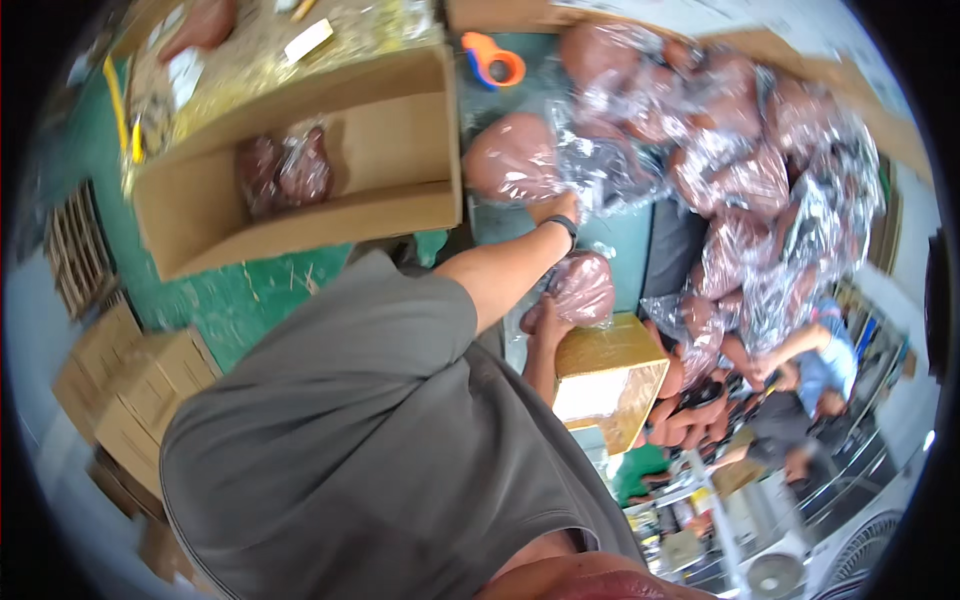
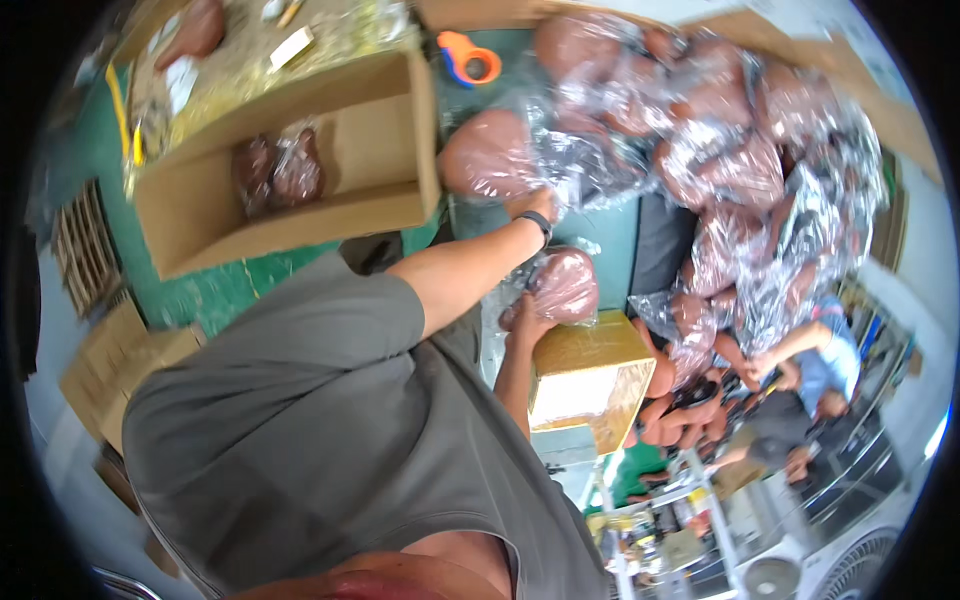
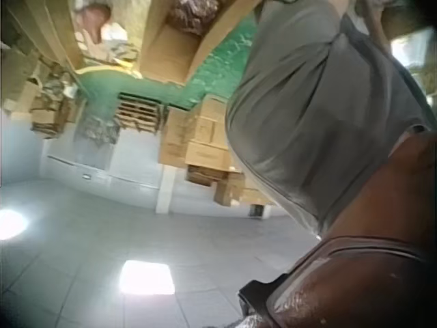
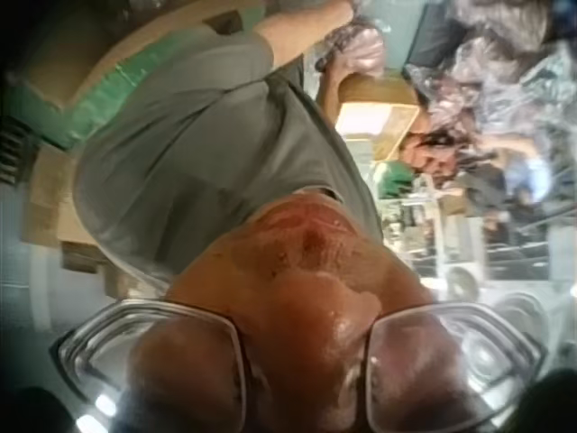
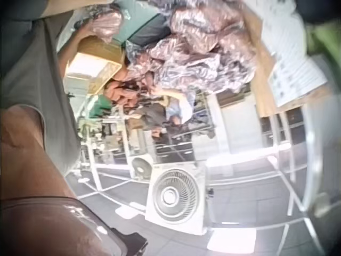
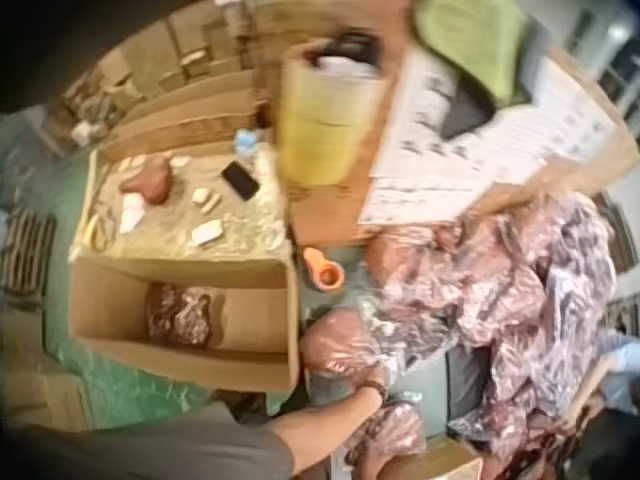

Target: Packing individual bicycle seats into cardboard boxes, sealing them with tape, and organizing the boxes.

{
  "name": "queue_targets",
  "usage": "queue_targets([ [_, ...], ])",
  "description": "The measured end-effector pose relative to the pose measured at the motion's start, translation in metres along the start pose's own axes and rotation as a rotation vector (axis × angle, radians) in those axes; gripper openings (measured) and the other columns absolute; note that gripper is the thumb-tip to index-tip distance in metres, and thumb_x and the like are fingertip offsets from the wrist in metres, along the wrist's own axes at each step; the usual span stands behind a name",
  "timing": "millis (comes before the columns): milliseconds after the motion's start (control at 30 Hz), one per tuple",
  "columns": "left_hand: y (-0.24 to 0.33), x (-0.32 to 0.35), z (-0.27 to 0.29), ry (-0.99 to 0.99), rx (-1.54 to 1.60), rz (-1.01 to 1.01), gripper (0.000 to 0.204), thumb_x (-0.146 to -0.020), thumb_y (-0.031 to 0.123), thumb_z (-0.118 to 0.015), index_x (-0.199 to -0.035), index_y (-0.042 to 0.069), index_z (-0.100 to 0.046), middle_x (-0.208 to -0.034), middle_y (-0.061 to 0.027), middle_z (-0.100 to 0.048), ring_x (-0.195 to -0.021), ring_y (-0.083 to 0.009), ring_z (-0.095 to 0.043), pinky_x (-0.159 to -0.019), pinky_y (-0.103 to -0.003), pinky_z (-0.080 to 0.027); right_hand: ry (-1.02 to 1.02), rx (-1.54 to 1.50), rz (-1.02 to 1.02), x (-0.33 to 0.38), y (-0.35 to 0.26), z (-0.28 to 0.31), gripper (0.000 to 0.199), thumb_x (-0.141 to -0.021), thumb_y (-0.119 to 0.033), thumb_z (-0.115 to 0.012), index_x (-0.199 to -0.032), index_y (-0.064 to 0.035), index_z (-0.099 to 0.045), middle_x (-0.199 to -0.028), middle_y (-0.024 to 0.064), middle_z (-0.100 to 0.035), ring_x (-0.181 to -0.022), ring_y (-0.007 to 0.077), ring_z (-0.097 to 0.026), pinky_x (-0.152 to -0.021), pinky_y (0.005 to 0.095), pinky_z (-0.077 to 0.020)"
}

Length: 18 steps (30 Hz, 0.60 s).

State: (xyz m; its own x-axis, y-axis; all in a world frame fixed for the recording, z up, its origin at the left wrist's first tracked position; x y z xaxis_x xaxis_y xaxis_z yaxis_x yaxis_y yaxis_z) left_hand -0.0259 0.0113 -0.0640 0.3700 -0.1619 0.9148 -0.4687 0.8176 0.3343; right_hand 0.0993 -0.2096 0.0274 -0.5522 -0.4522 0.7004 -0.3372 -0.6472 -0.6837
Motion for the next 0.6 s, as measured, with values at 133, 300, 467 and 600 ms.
queue_targets([
  [133, 0.095, 0.061, 0.055, -0.634, 0.194, 0.284, 0.033, -0.093, 0.034, -0.092, -0.104, 0.006, -0.078, -0.089, -0.0065, -0.077, -0.071, -0.0164, -0.069, -0.063, -0.038, -0.059, -0.183, -0.513, -0.186, 0.027, -0.074, -0.044, 0.042, -0.102, -0.033, -0.073, -0.137, -0.0107, -0.067, -0.111, 0.0063, -0.075, -0.094, 0.0248, -0.073, -0.082, 0.0441, -0.0612],
  [300, 0.153, 0.135, 0.271, -1.362, 0.019, 0.597, 0.038, -0.093, 0.029, -0.093, -0.118, 0.004, -0.079, -0.089, -0.003, -0.076, -0.086, -0.014, -0.074, -0.07, -0.03, -0.059, -0.54, -0.638, 0.086, 0.128, -0.128, -0.058, 0.077, -0.094, -0.032, -0.083, -0.165, -0.0187, -0.055, -0.159, 0.0065, -0.063, -0.14, 0.037, -0.062, -0.119, 0.06, -0.0516],
  [467, 0.249, 0.01, 0.462, -1.24, -0.242, 0.083, 0.042, -0.084, -0.004, -0.082, -0.125, 0.003, -0.076, -0.109, -0.0077, -0.081, -0.093, -0.0155, -0.077, -0.078, -0.032, -0.064, -1.048, 0.87, 0.348, 0.201, -0.281, -0.259, 0.083, -0.079, -0.015, -0.092, -0.152, 0.0036, -0.057, -0.137, 0.0149, -0.074, -0.123, 0.0299, -0.071, -0.108, 0.0451, -0.0561],
  [600, 0.164, -0.28, 0.5, -0.87, -0.297, 0.344, 0.026, -0.081, -0.002, -0.081, -0.105, 0.006, -0.078, -0.091, -0.0045, -0.078, -0.084, -0.0162, -0.076, -0.072, -0.032, -0.063, -0.802, 1.767, 0.921, 0.225, -0.233, -0.494, 0.047, -0.085, -0.011, -0.08, -0.128, -0.004, -0.065, -0.109, 0.0237, -0.076, -0.104, 0.0466, -0.075, -0.089, 0.0529, -0.0606],
])
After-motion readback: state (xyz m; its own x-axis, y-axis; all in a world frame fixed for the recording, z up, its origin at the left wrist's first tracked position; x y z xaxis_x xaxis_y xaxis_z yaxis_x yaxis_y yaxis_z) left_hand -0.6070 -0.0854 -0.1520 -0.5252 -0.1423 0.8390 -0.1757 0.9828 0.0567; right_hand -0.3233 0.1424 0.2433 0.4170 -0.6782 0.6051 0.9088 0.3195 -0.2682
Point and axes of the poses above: each hand's wrist, its own x-axis away from the middle knuckle, its own z-axis out of the back of the hand, y = z × x, the point moved 7 cm from there along -x, towards the middle knuckle
